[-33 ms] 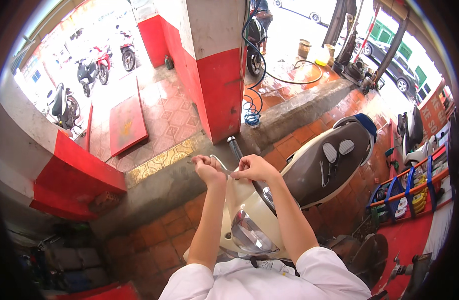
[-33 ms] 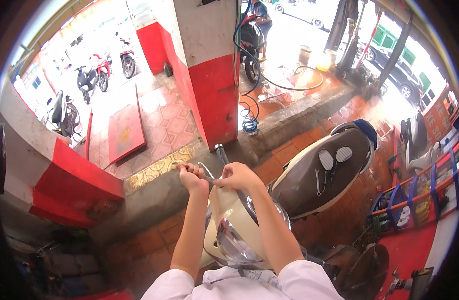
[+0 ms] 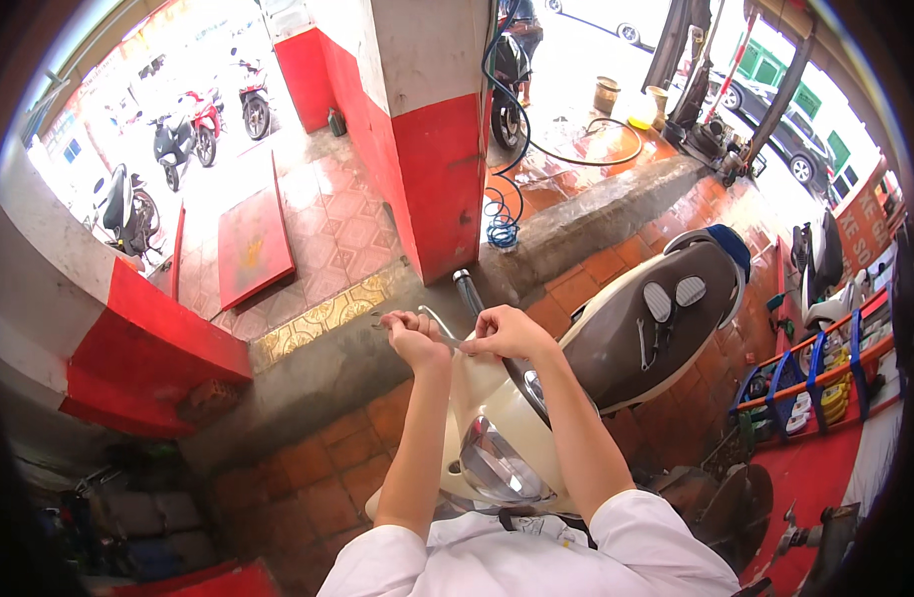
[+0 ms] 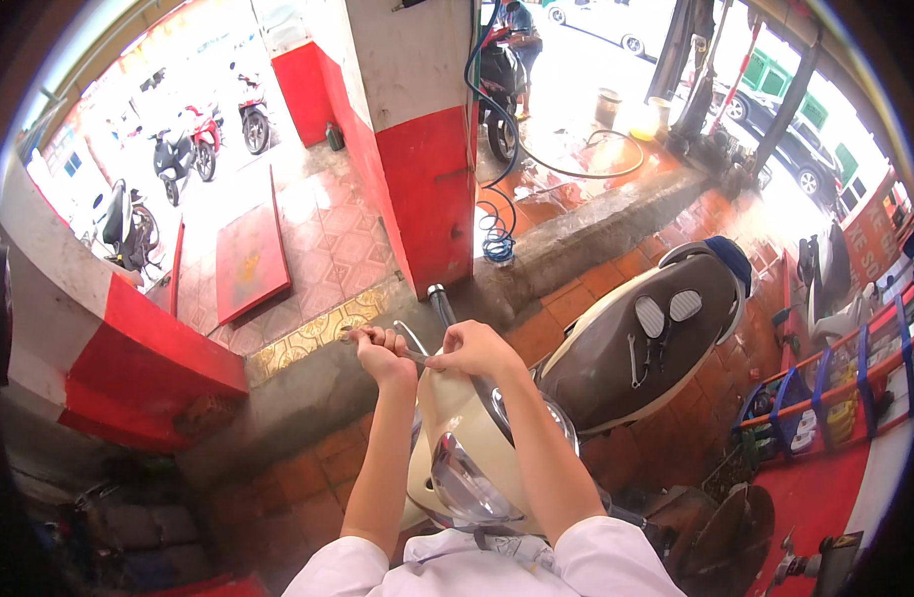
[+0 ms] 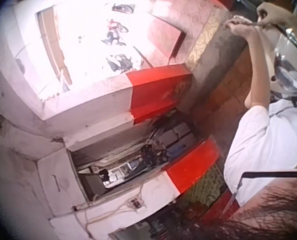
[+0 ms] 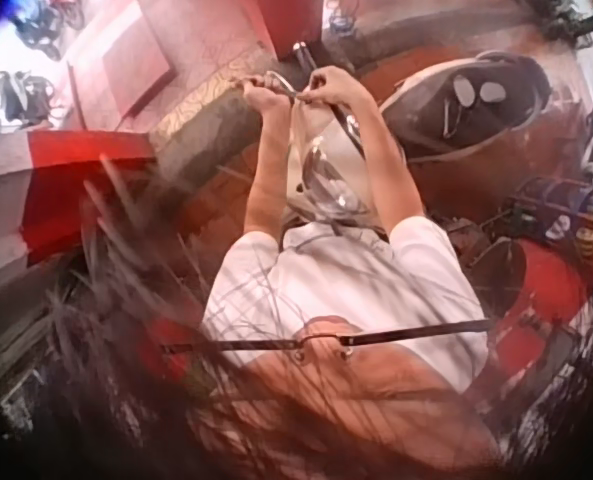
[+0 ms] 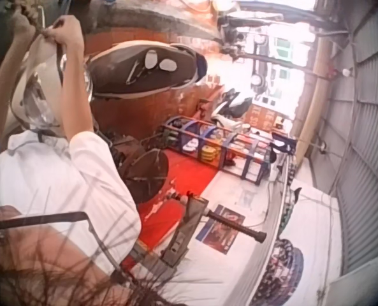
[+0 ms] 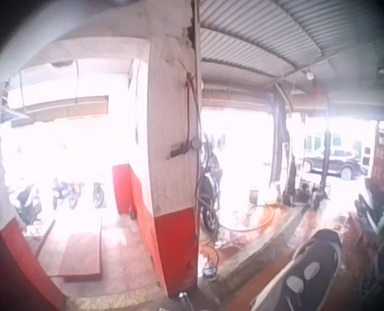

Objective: The person uses a wrench to loosen or tighten a screw on the front headlight assembly of a motorcycle, then picks up a rearview mirror from the seat and installs it by screwing it into the handlebar mount by hand and with a wrench.

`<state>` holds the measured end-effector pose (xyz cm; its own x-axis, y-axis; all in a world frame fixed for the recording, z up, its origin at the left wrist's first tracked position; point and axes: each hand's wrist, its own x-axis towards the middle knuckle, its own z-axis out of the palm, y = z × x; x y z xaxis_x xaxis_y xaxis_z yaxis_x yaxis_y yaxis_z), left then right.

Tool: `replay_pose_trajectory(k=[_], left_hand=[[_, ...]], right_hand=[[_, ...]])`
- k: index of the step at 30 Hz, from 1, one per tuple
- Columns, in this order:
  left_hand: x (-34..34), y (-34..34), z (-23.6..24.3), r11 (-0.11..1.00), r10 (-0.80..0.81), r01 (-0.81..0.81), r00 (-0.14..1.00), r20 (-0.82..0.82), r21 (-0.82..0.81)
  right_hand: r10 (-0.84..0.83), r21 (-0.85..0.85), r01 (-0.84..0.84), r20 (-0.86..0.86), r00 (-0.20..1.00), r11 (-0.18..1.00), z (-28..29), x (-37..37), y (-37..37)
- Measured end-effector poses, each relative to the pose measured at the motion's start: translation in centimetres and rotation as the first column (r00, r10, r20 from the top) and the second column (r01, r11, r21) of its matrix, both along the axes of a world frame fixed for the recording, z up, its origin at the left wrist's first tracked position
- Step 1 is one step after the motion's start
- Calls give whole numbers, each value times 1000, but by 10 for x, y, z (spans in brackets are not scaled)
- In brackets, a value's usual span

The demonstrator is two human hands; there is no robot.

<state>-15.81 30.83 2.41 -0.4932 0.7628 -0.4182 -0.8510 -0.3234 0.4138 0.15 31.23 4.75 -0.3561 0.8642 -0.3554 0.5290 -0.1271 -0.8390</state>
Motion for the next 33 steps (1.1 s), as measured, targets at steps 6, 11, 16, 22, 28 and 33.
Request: replay_pose_trajectory(k=[6,11,16,22,28,33], left_hand=[[-1,0,-20,999,21,-19,999,38,-40],[-1,43,-26,927,-370,370,929,12,-69],[30,77,-7,318,-933,940,287,-215,-123],[14,74,3,286,-936,958,280,-215,6],[0,45,32,727,-653,685,715,-249,60],[-11,16,8,989,-150,150,989,0,-1]], right_hand=[[-9,76,1,106,994,997,0,-4,1],[-7,123,-6,105,994,992,2,-4,0],[-7,165,-19,153,988,986,13,-5,-3],[48,-33,-46,80,996,998,23,-3,-2],[4,-143,-5,-5,1000,990,24,-1,-4],[6,-116,0,49,999,993,22,-3,-2]])
